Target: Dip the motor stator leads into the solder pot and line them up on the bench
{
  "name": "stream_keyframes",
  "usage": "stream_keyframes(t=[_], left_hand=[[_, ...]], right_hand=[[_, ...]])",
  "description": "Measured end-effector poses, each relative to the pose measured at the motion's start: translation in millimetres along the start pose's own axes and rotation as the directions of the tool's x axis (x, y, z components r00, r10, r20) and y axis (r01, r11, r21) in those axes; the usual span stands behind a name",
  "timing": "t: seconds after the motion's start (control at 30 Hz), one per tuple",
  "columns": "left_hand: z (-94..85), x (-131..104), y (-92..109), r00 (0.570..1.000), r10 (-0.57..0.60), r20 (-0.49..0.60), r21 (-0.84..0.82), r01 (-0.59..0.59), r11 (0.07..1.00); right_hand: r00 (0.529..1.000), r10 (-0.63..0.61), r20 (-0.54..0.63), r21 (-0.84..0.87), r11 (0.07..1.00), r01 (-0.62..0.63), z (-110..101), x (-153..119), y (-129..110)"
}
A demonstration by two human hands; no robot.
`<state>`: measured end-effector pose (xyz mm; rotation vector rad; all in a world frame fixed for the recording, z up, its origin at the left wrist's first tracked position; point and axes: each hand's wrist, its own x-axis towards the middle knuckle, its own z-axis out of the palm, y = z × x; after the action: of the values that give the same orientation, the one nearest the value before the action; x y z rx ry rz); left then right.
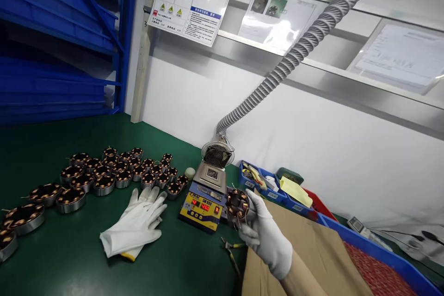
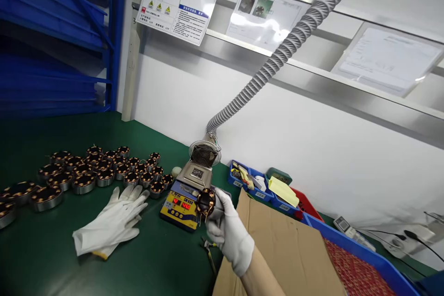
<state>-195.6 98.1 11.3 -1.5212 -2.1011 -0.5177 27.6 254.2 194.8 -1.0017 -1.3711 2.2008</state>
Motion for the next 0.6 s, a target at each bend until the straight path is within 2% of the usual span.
stream_keyframes(t=[0.1,0.2,0.27,0.33,0.43,0.5,0.53,0.6], left_hand=[[-3.7,4,-3,0.998,0.037,0.055,0.057,-0.04,0.998],[-10.7,11,-6,0.997,0.048,0.061,0.094,-0.054,0.994],[-20.0,4,4,0.997,0.061,0.042,0.102,-0.065,0.993],[-30.3,-22,30,0.997,0.079,0.02,0.093,-0.081,0.992],[-42.7,-90,86,0.985,0.167,0.03,0.031,-0.168,0.985],[-50.5,-134,115,0.98,0.198,-0.005,0.065,-0.197,0.978],[-54.7,-150,123,0.972,0.236,0.005,0.072,-0.236,0.969],[-61.9,-166,129,0.973,0.228,0.033,0.011,-0.229,0.973]], right_hand=[[0.998,0.046,0.034,0.072,0.996,-0.049,-2,-22,14],[0.99,0.06,0.13,0.13,0.988,-0.077,-6,-42,25],[0.981,0.05,0.186,0.167,0.983,-0.082,-11,-56,32],[0.982,0.005,0.186,0.198,0.979,-0.042,-22,-73,40],[0.98,-0.195,0.039,0.145,0.972,0.187,-52,-108,52],[0.929,-0.363,-0.078,-0.048,0.932,0.36,-80,-142,59],[0.892,-0.435,-0.125,-0.178,0.894,0.411,-94,-162,62],[0.808,-0.541,-0.233,-0.413,0.807,0.422,-120,-205,68]])
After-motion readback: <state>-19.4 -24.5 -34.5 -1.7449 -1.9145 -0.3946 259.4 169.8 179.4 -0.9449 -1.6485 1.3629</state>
